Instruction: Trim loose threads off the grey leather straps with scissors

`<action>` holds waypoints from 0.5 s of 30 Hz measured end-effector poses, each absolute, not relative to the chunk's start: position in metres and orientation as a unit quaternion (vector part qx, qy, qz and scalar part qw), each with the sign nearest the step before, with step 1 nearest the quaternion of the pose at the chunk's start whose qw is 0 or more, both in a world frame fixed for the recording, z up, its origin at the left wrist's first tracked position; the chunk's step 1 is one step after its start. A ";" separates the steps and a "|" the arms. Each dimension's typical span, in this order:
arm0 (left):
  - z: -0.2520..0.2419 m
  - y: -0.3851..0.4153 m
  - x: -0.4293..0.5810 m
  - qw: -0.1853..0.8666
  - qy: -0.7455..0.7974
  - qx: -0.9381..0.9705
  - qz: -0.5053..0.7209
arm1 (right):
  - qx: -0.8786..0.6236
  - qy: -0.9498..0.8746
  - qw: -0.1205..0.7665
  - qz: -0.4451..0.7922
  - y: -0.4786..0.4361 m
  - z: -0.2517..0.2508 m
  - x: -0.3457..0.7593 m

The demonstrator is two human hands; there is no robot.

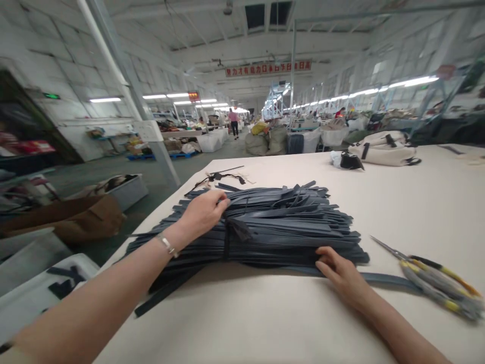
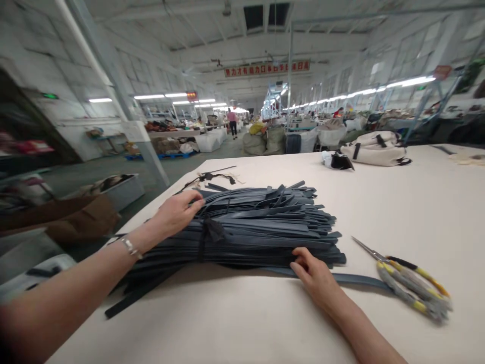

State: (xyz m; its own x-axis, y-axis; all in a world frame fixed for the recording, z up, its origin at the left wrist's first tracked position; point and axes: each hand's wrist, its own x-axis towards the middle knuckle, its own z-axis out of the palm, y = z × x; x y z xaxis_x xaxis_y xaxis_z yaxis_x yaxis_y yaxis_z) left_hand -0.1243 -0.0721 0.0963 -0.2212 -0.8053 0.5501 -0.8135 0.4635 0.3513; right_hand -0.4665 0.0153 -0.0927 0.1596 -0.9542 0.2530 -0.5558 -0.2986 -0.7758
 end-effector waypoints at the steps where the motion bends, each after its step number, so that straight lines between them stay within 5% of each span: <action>1: 0.101 -0.077 -0.133 0.379 -0.777 0.502 -0.005 | -0.710 0.532 0.259 -0.382 0.016 -0.097 -0.468; 9: 0.088 -0.112 -0.169 0.165 -0.892 0.367 -0.206 | -0.712 0.507 0.267 -0.406 0.012 -0.100 -0.475; 12: 0.093 -0.118 -0.137 0.156 -0.887 0.420 -0.109 | -0.681 0.475 0.286 -0.479 0.014 -0.091 -0.474; 15: 0.096 -0.113 -0.097 -0.009 -0.892 0.449 0.051 | -0.589 0.482 0.285 -0.583 0.010 -0.084 -0.486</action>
